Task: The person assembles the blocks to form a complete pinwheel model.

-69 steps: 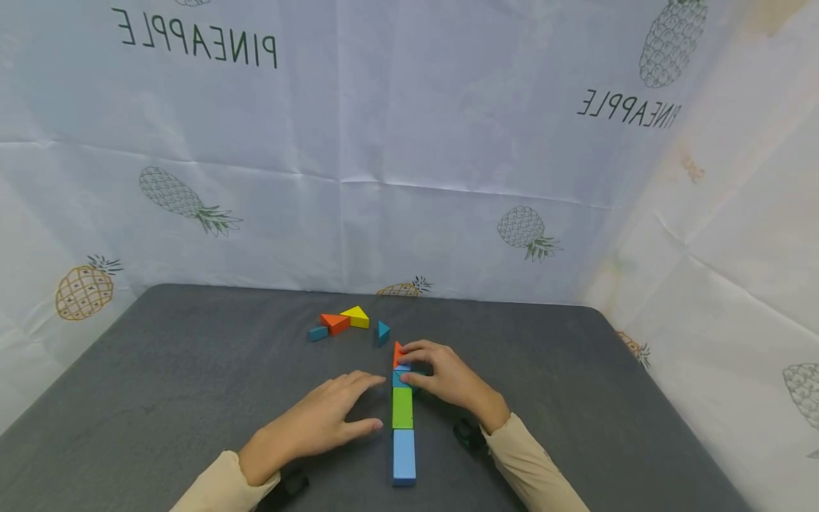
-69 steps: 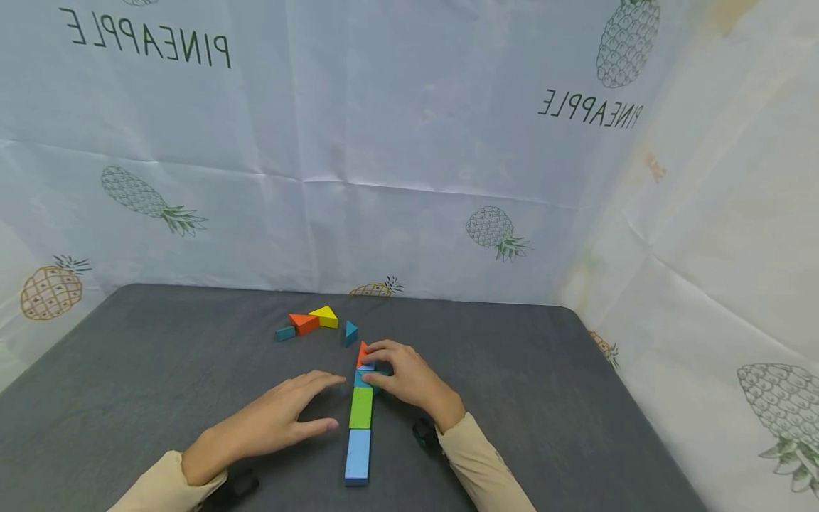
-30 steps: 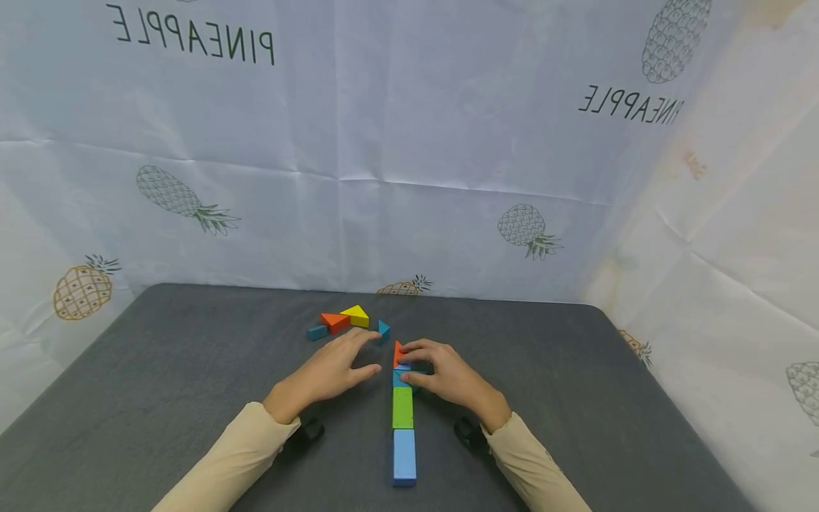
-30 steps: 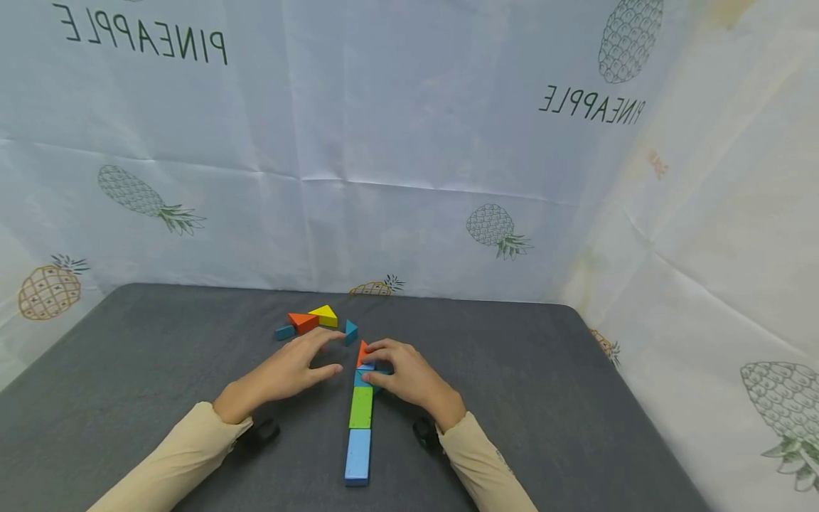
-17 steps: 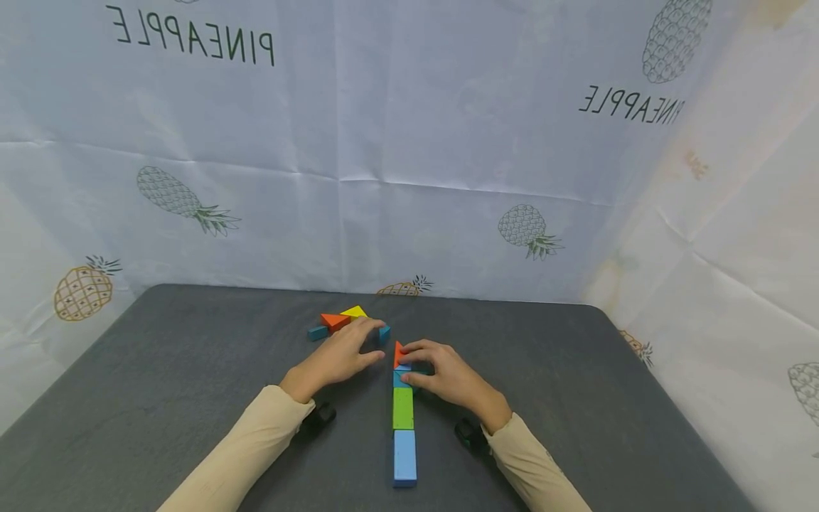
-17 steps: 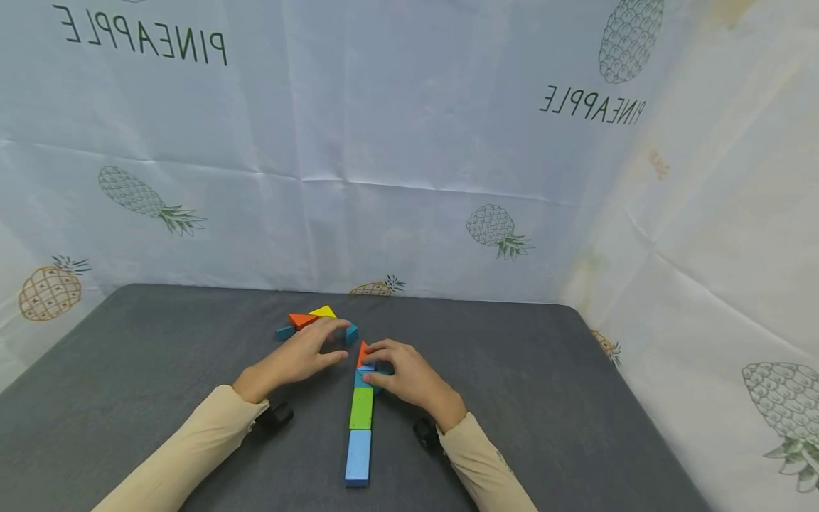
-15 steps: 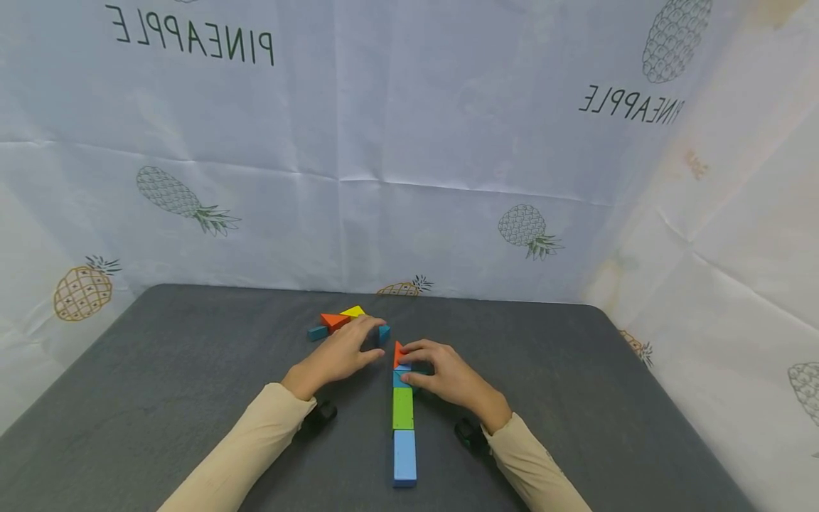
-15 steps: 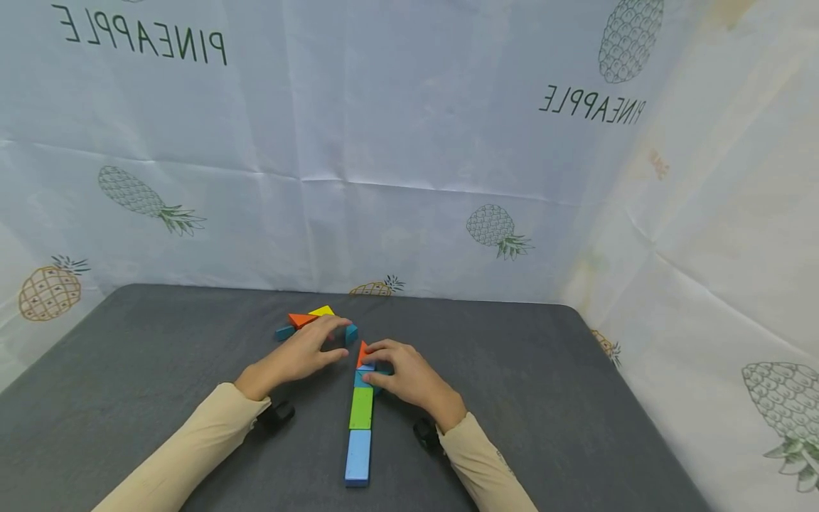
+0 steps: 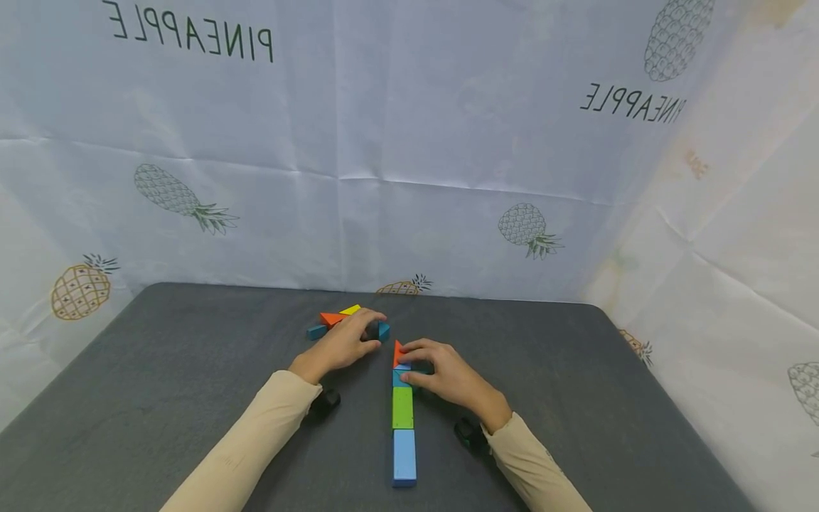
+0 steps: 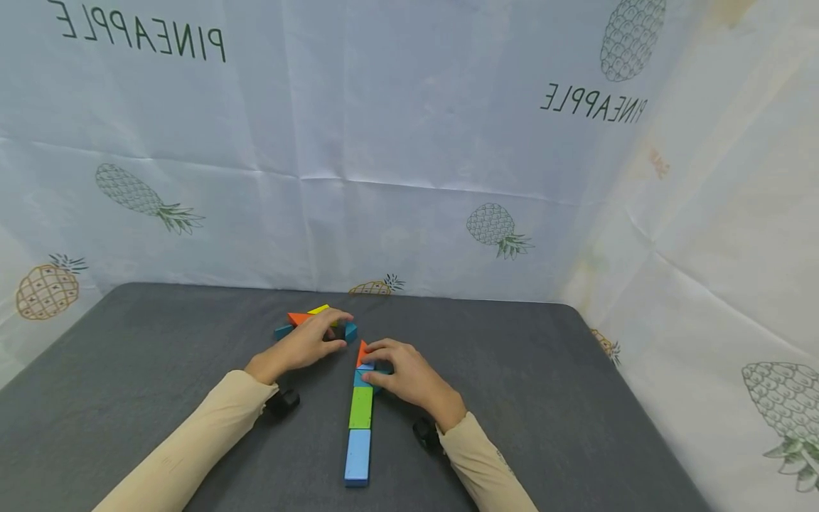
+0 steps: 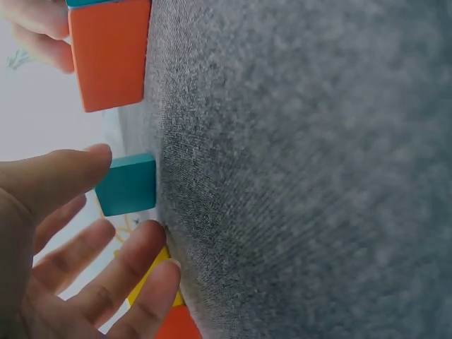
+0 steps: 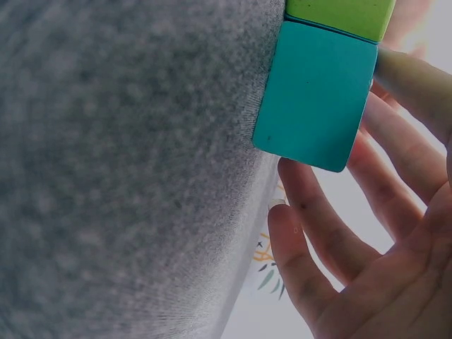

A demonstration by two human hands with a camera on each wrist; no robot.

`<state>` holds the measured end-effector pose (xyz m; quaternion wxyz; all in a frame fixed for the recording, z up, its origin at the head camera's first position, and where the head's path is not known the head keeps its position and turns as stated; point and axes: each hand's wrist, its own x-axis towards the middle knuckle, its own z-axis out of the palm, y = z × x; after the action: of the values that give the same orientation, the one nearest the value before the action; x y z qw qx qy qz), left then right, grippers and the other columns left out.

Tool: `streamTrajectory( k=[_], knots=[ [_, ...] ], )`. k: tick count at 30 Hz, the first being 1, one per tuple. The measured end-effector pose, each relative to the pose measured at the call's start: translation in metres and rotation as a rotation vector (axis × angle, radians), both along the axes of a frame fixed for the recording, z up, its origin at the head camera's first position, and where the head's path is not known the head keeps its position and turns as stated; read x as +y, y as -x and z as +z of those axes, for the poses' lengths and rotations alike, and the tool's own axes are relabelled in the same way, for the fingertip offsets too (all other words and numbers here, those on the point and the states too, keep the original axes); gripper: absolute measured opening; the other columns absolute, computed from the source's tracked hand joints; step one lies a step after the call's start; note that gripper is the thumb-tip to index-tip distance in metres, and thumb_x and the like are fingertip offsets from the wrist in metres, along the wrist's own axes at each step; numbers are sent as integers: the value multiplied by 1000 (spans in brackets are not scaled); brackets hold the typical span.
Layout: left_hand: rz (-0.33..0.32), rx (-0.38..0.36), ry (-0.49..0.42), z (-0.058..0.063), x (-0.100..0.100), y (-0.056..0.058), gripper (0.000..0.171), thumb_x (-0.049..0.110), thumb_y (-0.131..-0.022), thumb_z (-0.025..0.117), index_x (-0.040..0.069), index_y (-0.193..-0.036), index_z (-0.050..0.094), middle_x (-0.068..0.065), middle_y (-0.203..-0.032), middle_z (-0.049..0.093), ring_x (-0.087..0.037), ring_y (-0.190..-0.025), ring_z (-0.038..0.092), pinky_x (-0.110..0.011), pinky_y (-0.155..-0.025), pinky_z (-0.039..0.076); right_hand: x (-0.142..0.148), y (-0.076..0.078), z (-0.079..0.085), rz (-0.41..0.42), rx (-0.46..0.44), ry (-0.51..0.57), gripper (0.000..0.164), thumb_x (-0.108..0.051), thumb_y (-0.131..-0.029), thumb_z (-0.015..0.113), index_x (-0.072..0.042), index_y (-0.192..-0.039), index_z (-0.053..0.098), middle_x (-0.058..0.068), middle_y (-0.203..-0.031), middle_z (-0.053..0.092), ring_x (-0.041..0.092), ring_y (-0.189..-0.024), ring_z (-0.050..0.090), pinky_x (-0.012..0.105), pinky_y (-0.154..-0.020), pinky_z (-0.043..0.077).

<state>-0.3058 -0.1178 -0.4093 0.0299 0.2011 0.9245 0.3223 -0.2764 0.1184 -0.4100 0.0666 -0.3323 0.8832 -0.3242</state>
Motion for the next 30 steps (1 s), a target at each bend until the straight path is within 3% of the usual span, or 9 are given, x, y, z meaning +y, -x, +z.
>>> streamTrajectory(
  k=[11, 23, 30],
  knots=[
    [18, -9, 20, -1, 2, 2, 41, 16, -94, 69, 8, -133, 59, -11, -134, 59, -22, -102, 58, -45, -97, 50, 0, 0, 0, -4, -7, -1, 32, -24, -94, 69, -9, -123, 70, 10, -137, 59, 30, -130, 54, 49, -103, 47],
    [8, -43, 1, 4, 0, -1, 31, 18, -90, 74, 10, -118, 64, -5, -113, 67, -14, -84, 58, -35, -80, 53, 0, 0, 0, -2, 1, -2, 32, -24, -94, 69, -10, -123, 70, 10, -137, 60, 30, -129, 55, 50, -103, 48],
    [-25, -26, 0, 5, -2, -6, 33, 18, -90, 74, 8, -120, 67, -6, -116, 68, -14, -88, 60, -36, -84, 54, 0, 0, -1, -2, 9, -4, 32, -23, -94, 69, -9, -122, 71, 11, -136, 60, 30, -128, 55, 50, -102, 48]
  ],
)
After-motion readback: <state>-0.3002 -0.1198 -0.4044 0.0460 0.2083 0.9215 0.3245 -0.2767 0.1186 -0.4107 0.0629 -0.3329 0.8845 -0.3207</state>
